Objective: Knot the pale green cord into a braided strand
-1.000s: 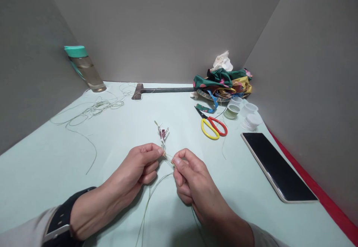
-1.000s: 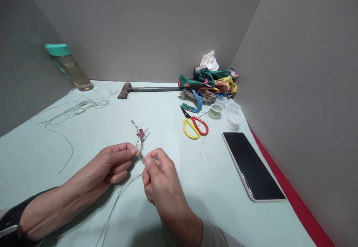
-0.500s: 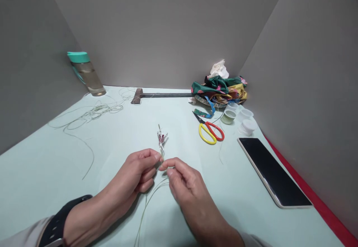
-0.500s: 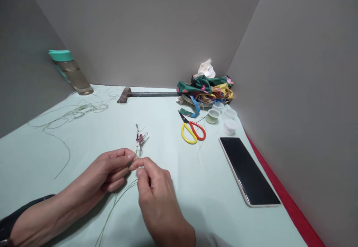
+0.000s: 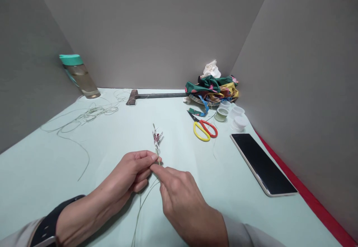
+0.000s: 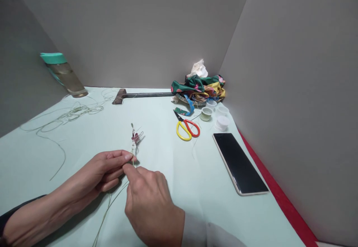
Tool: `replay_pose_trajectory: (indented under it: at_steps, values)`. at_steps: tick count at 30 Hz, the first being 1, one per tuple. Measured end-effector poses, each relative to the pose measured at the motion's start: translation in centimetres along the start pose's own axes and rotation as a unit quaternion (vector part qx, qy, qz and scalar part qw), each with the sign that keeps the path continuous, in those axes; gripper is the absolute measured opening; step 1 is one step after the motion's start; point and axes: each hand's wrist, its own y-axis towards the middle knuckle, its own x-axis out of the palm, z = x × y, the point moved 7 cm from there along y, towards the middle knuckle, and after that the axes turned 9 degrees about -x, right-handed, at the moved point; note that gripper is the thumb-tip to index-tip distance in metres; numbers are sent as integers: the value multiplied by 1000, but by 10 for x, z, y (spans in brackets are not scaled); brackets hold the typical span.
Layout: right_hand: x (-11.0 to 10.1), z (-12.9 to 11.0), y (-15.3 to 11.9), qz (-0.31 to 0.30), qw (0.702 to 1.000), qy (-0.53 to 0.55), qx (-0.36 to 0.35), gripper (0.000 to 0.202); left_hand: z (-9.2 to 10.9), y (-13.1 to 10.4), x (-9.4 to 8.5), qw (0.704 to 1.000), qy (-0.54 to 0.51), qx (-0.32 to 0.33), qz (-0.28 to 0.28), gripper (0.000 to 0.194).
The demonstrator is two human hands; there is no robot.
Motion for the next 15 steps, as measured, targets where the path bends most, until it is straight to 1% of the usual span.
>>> replay_pose_trajectory:
  at_steps: [4,8,10,13,15]
  values:
    - [-3,-4,2,-25,998,-56,-16,40,-1,4,-5,1000,15,-25,12,21]
    - [-1,-11,-3,-44,994,-96,-20,34,-1,7,-7,999,20,-37,32,32]
    - [-3,-12,-14,-37,994,-107,-9,34,-2,7,-7,998,22,-41,41,35]
    - [-14,-4,-45,-13,995,-98,11,28,-2,6,-6,997,26,-46,53,35]
    - [-30,8,-72,26,999,25,15,6,-2,5,-5,997,28,-49,58,34]
